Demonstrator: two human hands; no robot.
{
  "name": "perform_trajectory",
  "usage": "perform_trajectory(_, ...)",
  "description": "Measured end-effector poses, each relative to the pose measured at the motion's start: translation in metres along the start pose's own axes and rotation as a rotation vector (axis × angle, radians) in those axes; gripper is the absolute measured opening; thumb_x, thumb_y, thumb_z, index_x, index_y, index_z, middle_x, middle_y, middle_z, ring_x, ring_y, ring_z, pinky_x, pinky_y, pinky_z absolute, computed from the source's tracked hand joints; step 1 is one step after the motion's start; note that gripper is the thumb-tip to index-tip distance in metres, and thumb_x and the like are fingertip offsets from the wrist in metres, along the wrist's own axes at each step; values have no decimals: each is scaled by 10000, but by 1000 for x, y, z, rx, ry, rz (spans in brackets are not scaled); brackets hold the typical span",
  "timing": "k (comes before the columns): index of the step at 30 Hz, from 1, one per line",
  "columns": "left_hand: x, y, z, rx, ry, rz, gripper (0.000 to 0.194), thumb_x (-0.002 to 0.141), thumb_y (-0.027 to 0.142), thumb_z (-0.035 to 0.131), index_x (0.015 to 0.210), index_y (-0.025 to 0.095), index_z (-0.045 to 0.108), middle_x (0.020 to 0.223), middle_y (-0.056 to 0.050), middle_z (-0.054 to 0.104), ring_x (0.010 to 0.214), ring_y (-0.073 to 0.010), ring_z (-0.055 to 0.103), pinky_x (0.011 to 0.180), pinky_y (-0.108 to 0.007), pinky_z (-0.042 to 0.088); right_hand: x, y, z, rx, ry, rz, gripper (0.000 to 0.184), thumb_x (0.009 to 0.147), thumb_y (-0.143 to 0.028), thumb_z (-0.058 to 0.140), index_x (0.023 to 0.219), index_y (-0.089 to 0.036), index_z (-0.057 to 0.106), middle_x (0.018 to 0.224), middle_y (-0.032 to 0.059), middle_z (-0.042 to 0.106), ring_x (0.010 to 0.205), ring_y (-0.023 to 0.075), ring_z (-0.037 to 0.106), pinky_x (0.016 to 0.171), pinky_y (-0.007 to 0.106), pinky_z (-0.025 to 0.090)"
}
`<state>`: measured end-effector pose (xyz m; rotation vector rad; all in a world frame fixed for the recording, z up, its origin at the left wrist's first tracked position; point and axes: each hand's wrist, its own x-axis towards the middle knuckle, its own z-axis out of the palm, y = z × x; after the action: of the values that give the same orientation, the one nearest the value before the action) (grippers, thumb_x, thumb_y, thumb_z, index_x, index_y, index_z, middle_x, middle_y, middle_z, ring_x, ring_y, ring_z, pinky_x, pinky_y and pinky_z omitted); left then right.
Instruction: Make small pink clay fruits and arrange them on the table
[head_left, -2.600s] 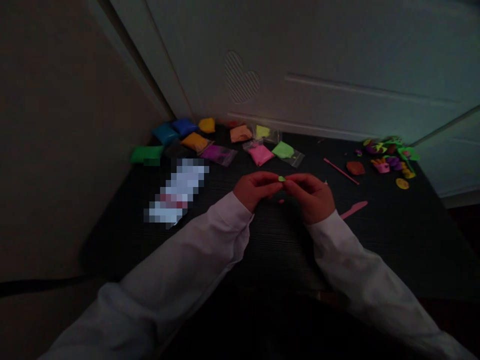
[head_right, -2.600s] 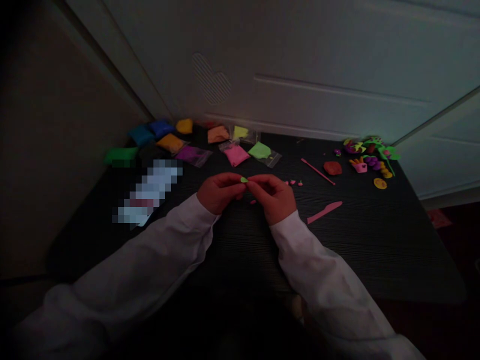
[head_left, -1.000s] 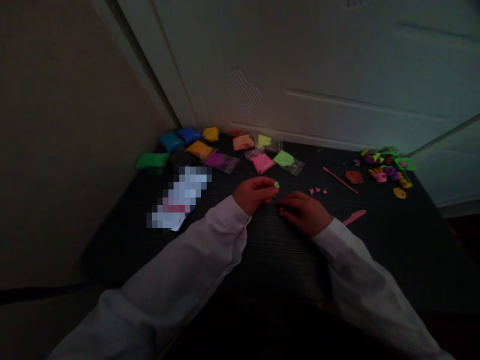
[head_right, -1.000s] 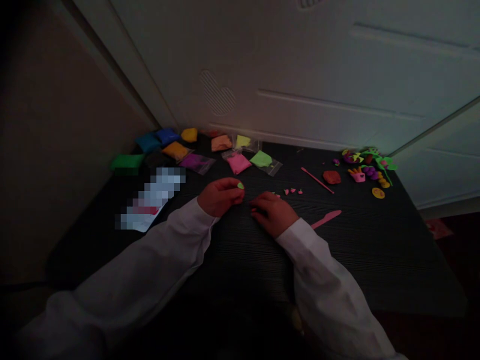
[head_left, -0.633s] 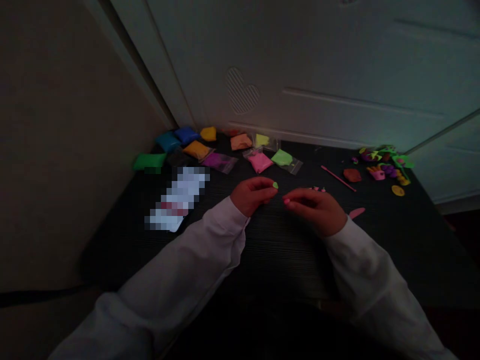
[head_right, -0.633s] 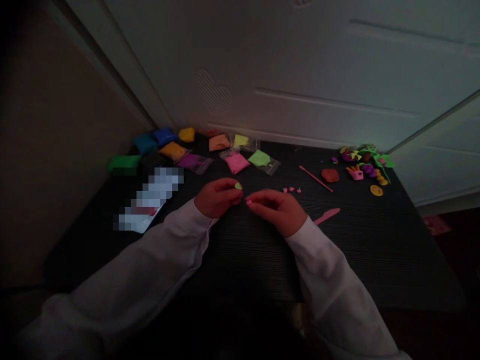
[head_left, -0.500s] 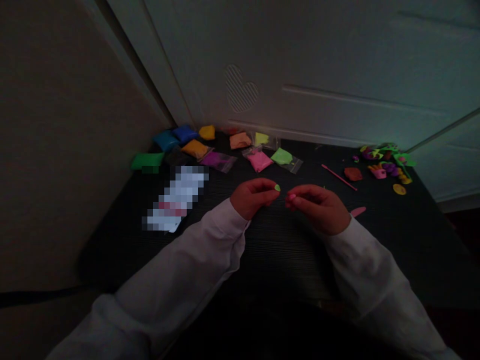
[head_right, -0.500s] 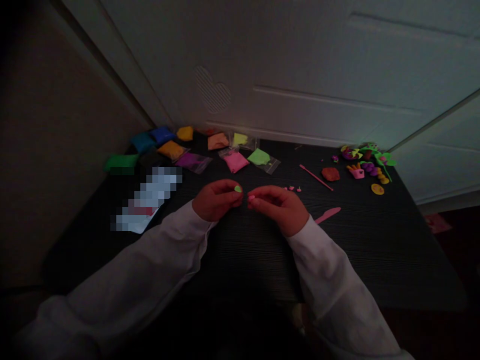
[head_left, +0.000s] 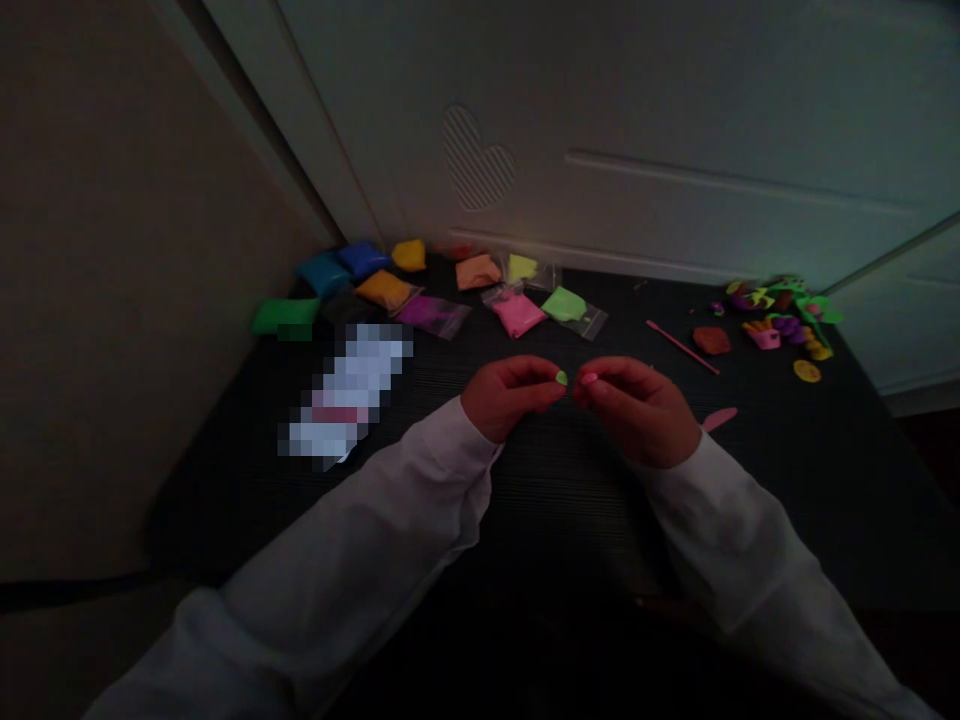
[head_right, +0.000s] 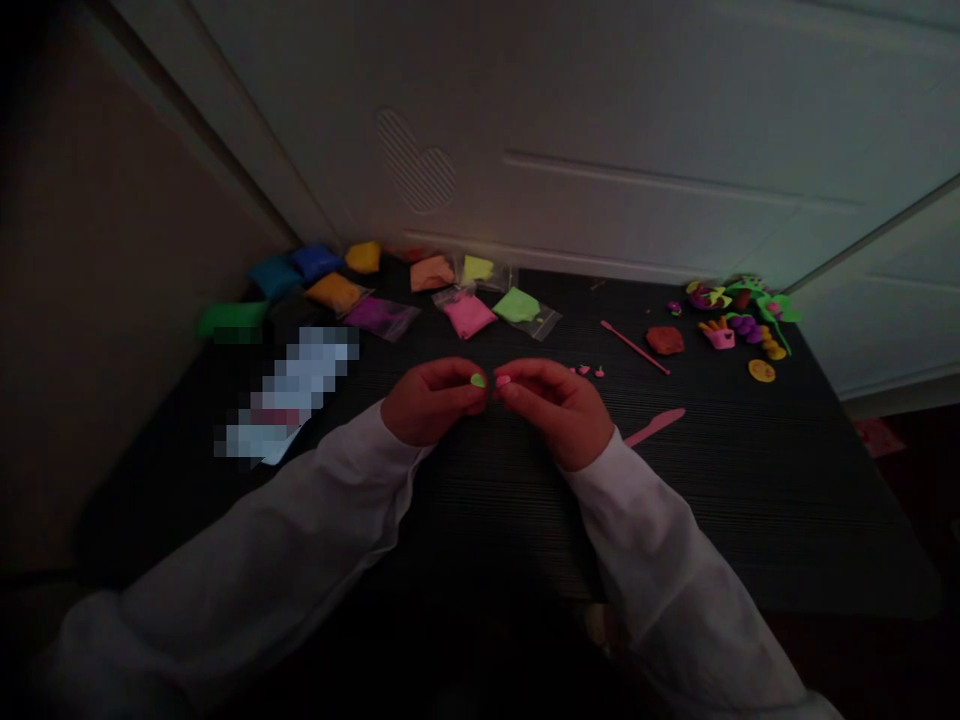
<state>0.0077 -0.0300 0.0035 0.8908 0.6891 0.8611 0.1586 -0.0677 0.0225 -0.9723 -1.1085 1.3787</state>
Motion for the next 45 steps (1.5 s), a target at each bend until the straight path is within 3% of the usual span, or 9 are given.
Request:
perform_trajectory(11,2,-2,-2,8,-17,27,211,511,225,698,681,142,604,546,39,560,482,-46,442,488,-207,297,-1,4,5,-88,23,-76,155,663,-185,637,803,-252,639,752,-38,647,708,82,590,710,245,468)
perform_trajectory(25,1,-3,-1,-31,-13,25,207,504,221,705,670,147,607,547,43,562,475,-41,439,485,-206,295,0,8,4,-29,13,-81,178,663,-154,635,805,-262,647,763,-50,651,714,59,587,700,194,468)
perform_trajectory(32,1,-4,-2,-5,-23,38,203,520,231,700,686,155,611,549,43,559,485,-47,446,487,-208,301,2,10,5,-49,20,-69,153,648,-203,648,793,-254,644,755,-36,647,701,92,588,699,261,481)
perform_trajectory(45,1,-4,-2,-1,-33,53,203,520,220,704,685,150,608,548,43,557,496,-48,457,487,-203,308,2,8,7,-101,41,-92,145,643,-226,653,786,-247,641,759,-31,647,702,95,587,706,268,479)
